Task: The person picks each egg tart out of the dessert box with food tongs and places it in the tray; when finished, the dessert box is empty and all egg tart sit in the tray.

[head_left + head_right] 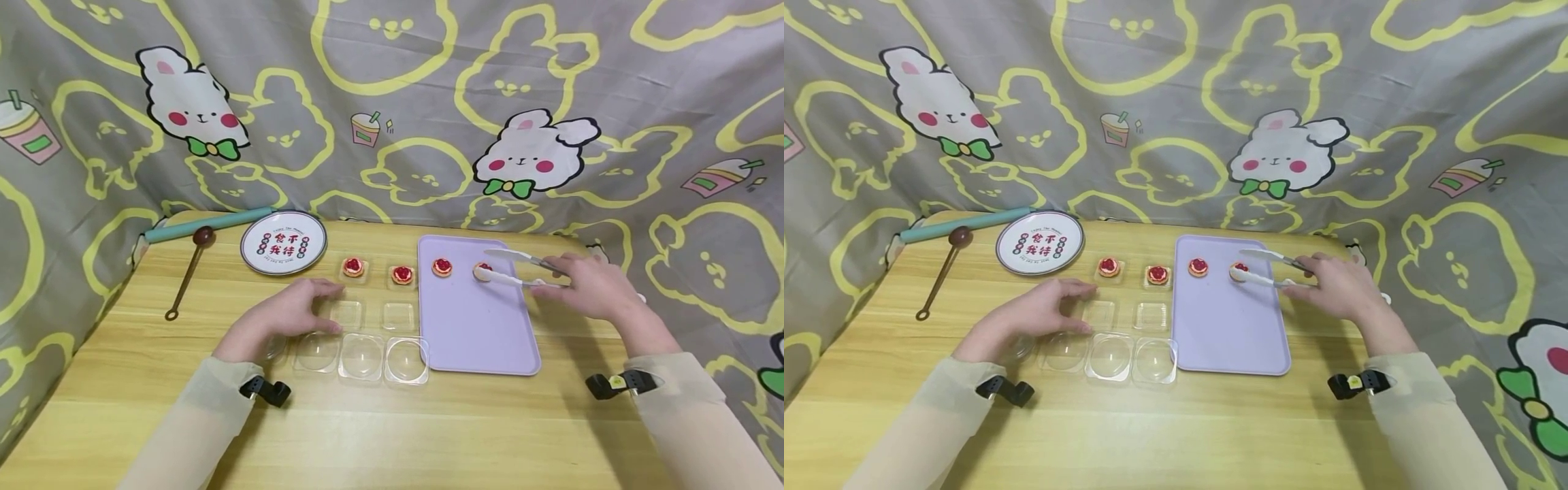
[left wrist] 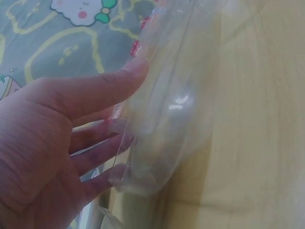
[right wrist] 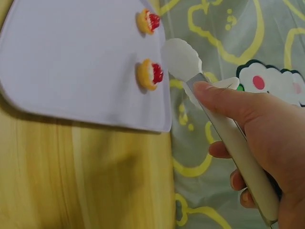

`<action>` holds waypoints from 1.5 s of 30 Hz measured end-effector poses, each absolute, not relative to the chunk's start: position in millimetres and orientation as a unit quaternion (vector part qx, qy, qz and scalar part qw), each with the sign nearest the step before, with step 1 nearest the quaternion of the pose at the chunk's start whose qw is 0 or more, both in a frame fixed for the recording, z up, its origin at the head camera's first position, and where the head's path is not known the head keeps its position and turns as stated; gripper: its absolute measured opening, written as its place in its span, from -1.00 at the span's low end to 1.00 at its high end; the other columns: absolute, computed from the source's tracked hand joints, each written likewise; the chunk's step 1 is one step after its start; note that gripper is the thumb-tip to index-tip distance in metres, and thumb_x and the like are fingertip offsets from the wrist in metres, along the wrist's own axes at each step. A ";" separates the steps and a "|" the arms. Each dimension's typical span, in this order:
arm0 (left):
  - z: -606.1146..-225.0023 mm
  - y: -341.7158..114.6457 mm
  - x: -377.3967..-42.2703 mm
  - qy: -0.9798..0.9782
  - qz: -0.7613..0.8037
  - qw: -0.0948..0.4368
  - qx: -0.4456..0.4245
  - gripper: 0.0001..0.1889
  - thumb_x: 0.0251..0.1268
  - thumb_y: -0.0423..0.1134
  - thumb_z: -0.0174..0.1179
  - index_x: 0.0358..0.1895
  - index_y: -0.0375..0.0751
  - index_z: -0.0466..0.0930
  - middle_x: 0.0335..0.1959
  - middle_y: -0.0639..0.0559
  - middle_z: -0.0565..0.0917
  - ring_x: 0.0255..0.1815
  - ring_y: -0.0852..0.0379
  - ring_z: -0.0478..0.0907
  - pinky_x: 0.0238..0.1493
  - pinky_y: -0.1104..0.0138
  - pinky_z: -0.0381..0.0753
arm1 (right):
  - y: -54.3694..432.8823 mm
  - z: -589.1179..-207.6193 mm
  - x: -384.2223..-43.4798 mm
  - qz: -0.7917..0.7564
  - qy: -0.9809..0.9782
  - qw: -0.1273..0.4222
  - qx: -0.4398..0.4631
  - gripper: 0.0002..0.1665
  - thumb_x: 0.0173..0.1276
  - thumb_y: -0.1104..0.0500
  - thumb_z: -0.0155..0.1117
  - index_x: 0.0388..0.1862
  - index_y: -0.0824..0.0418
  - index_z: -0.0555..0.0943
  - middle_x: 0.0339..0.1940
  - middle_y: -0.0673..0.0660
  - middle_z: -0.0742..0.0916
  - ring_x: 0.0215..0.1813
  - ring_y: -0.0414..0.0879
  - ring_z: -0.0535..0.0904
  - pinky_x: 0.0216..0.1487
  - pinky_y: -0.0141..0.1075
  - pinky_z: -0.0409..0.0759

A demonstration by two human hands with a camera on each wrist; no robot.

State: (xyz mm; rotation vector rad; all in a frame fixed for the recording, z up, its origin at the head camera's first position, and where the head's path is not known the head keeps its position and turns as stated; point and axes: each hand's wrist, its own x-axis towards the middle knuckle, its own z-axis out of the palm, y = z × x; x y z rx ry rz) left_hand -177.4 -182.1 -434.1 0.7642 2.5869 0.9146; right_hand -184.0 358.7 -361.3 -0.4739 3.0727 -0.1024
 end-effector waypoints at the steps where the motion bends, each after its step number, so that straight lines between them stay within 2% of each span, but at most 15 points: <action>1: -433.5 -182.3 -177.7 0.899 0.316 0.145 0.266 -0.10 0.15 -0.01 0.62 0.49 -0.37 0.46 0.47 -0.30 0.49 0.52 -0.29 0.36 0.57 -0.11 0.23 | 357.0 -359.7 -183.0 -0.035 0.988 0.011 -0.152 0.05 0.35 -0.54 0.28 0.44 0.26 0.59 0.17 0.27 0.73 0.13 0.39 0.64 0.07 0.38 0.51; 5: -429.8 -183.1 -179.4 0.903 0.317 0.126 0.261 -0.06 0.13 0.07 0.62 0.51 -0.33 0.45 0.49 -0.28 0.47 0.54 -0.27 0.34 0.57 -0.10 0.23 | 345.6 -353.7 -180.4 -0.039 0.984 -0.007 -0.173 0.02 0.35 -0.51 0.32 0.40 0.28 0.62 0.11 0.24 0.75 0.04 0.30 0.70 0.02 0.31 0.57; 7: -424.9 -181.7 -180.8 0.903 0.325 0.105 0.259 -0.10 0.15 0.08 0.61 0.49 -0.30 0.49 0.47 -0.27 0.50 0.52 -0.24 0.37 0.56 -0.09 0.26 | 338.2 -350.5 -179.6 -0.037 0.982 -0.012 -0.184 0.01 0.34 -0.50 0.34 0.39 0.27 0.63 0.12 0.26 0.75 0.05 0.29 0.70 0.04 0.35 0.54; 12: -411.4 -167.6 -189.2 0.893 0.356 0.044 0.272 -0.26 0.23 0.03 0.57 0.39 -0.30 0.60 0.36 -0.18 0.63 0.44 -0.16 0.50 0.50 -0.03 0.40 | 321.7 -344.4 -178.3 -0.028 0.979 -0.025 -0.203 -0.07 0.32 -0.44 0.42 0.39 0.21 0.65 0.18 0.23 0.75 0.05 0.29 0.71 -0.07 0.38 0.51; 16: -409.7 -145.1 -197.2 0.882 0.385 0.019 0.270 -0.40 0.26 0.00 0.56 0.27 -0.28 0.70 0.20 -0.13 0.74 0.28 -0.11 0.65 0.36 0.04 0.57 | 312.3 -342.7 -179.9 -0.021 0.977 -0.035 -0.211 -0.07 0.29 -0.47 0.43 0.40 0.14 0.66 0.14 0.14 0.76 0.00 0.21 0.73 -0.22 0.25 0.51; 20: -414.0 -121.1 -208.9 0.878 0.408 0.030 0.247 -0.39 0.23 0.00 0.58 0.26 -0.28 0.70 0.15 -0.17 0.76 0.15 -0.15 0.72 0.23 0.07 0.68 | 305.5 -341.9 -183.2 -0.021 0.973 -0.034 -0.227 0.01 0.28 -0.55 0.35 0.42 0.15 0.65 0.13 0.15 0.76 -0.06 0.14 0.73 -0.30 0.05 0.57; 22: -416.9 -110.9 -216.6 0.882 0.403 0.043 0.241 -0.31 0.23 0.01 0.58 0.33 -0.30 0.64 0.21 -0.20 0.73 0.17 -0.19 0.70 0.24 0.07 0.67 | 302.8 -342.0 -184.5 -0.026 0.971 -0.034 -0.237 0.03 0.28 -0.57 0.33 0.41 0.17 0.65 0.10 0.14 0.76 -0.13 0.08 0.72 -0.37 -0.08 0.56; 25: -418.8 -98.8 -227.5 0.892 0.371 0.059 0.250 -0.22 0.23 0.03 0.57 0.42 -0.33 0.55 0.31 -0.21 0.66 0.25 -0.21 0.64 0.31 0.05 0.61 | 298.6 -341.6 -186.3 -0.035 0.968 -0.029 -0.247 0.04 0.28 -0.56 0.34 0.41 0.19 0.65 0.00 0.10 0.76 -0.26 -0.02 0.65 -0.40 -0.18 0.50; 29: -418.6 -89.7 -239.4 0.908 0.311 0.064 0.273 -0.20 0.24 0.05 0.56 0.44 -0.33 0.53 0.38 -0.21 0.61 0.39 -0.19 0.53 0.46 0.04 0.46 | 290.8 -340.6 -188.8 -0.044 0.965 -0.021 -0.259 0.02 0.29 -0.54 0.36 0.40 0.21 0.65 -0.06 0.09 0.74 -0.33 -0.06 0.58 -0.40 -0.18 0.47; 34: -419.6 -84.9 -251.5 0.916 0.263 0.078 0.295 -0.18 0.23 0.10 0.55 0.45 -0.28 0.52 0.42 -0.15 0.57 0.48 -0.15 0.43 0.56 0.06 0.30 | 283.5 -340.4 -191.1 -0.038 0.964 -0.019 -0.263 0.01 0.28 -0.57 0.33 0.38 0.17 0.66 0.02 0.09 0.75 -0.26 -0.05 0.62 -0.34 -0.13 0.53; 39: -421.1 -82.3 -261.7 0.920 0.219 0.098 0.311 -0.15 0.19 0.18 0.56 0.46 -0.22 0.54 0.42 -0.08 0.59 0.49 -0.11 0.43 0.57 0.11 0.29 | 279.1 -341.1 -194.4 -0.032 0.964 -0.013 -0.264 -0.01 0.29 -0.55 0.35 0.39 0.15 0.66 0.02 0.07 0.75 -0.28 -0.07 0.61 -0.34 -0.13 0.52; 45: -420.7 -79.4 -270.0 0.925 0.195 0.123 0.302 -0.14 0.14 0.21 0.58 0.44 -0.21 0.58 0.41 -0.09 0.60 0.49 -0.18 0.42 0.57 0.06 0.27 | 275.9 -346.5 -200.4 -0.031 0.962 -0.004 -0.271 -0.09 0.29 -0.42 0.46 0.38 0.17 0.66 0.03 0.10 0.76 -0.25 -0.05 0.65 -0.31 -0.11 0.57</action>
